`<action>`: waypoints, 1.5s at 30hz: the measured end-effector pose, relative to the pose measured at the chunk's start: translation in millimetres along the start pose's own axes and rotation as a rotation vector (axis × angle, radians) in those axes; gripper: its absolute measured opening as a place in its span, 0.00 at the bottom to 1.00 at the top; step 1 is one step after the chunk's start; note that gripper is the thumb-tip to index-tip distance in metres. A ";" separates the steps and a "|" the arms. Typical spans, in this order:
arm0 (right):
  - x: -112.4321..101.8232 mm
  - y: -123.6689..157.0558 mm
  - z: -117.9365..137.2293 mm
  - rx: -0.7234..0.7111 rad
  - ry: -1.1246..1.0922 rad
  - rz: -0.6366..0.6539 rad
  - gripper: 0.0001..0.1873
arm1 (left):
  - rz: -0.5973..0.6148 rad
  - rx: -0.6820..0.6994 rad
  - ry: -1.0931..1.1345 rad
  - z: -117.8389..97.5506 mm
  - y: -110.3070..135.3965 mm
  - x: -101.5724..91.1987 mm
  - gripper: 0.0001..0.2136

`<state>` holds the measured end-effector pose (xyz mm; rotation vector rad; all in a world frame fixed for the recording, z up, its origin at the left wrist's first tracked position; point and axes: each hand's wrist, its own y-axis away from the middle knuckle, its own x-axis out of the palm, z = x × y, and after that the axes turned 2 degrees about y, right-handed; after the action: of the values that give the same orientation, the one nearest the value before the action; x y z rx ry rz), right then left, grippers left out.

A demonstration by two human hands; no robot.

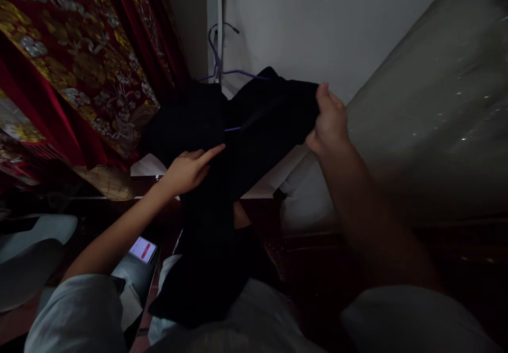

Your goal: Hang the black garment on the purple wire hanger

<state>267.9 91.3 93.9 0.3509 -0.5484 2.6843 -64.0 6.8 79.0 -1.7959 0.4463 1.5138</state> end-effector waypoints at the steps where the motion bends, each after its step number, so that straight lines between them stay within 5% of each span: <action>1: -2.4 2.9 -1.4 -0.018 0.018 0.005 0.16 | 0.025 -0.023 0.000 -3.9 -0.8 12.5 0.31; 6: -1.0 9.6 -5.3 -0.035 -0.011 0.001 0.15 | 0.012 -0.236 0.070 -17.6 -12.1 57.9 0.34; 10: -2.9 2.4 -10.4 -0.043 -0.005 0.019 0.14 | -0.055 -0.413 0.131 -16.2 -21.3 63.4 0.25; 15: -14.2 -12.0 -24.1 -0.122 0.157 -0.012 0.13 | -0.138 -0.429 0.165 -5.6 -12.0 64.8 0.11; 17: -15.8 -8.3 -28.9 -0.262 0.354 -0.062 0.08 | -0.229 -0.409 0.233 -3.3 -4.2 68.7 0.07; 21: -0.1 34.0 -35.7 -0.544 0.543 -0.089 0.18 | -0.571 -0.364 0.474 -13.4 4.3 79.7 0.03; 25: 35.5 118.9 -51.8 -0.227 0.368 0.237 0.07 | -0.859 -0.455 0.684 -42.4 1.0 94.8 0.04; 31: 60.5 219.4 -86.7 0.197 0.156 0.293 0.14 | -0.878 -0.658 1.007 -80.5 6.8 110.2 0.07; 39: 54.7 219.9 -68.5 0.139 0.150 0.378 0.18 | -0.881 -0.580 0.986 -89.0 15.2 88.0 0.20; 45: 56.2 221.4 -60.5 0.377 -0.108 0.307 0.15 | -0.703 -0.499 1.171 -86.3 19.2 94.1 0.18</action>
<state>117.0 -54.6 -14.6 0.5559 -0.1244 3.0813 6.2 -50.1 -13.2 -2.7152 -0.0918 -0.0330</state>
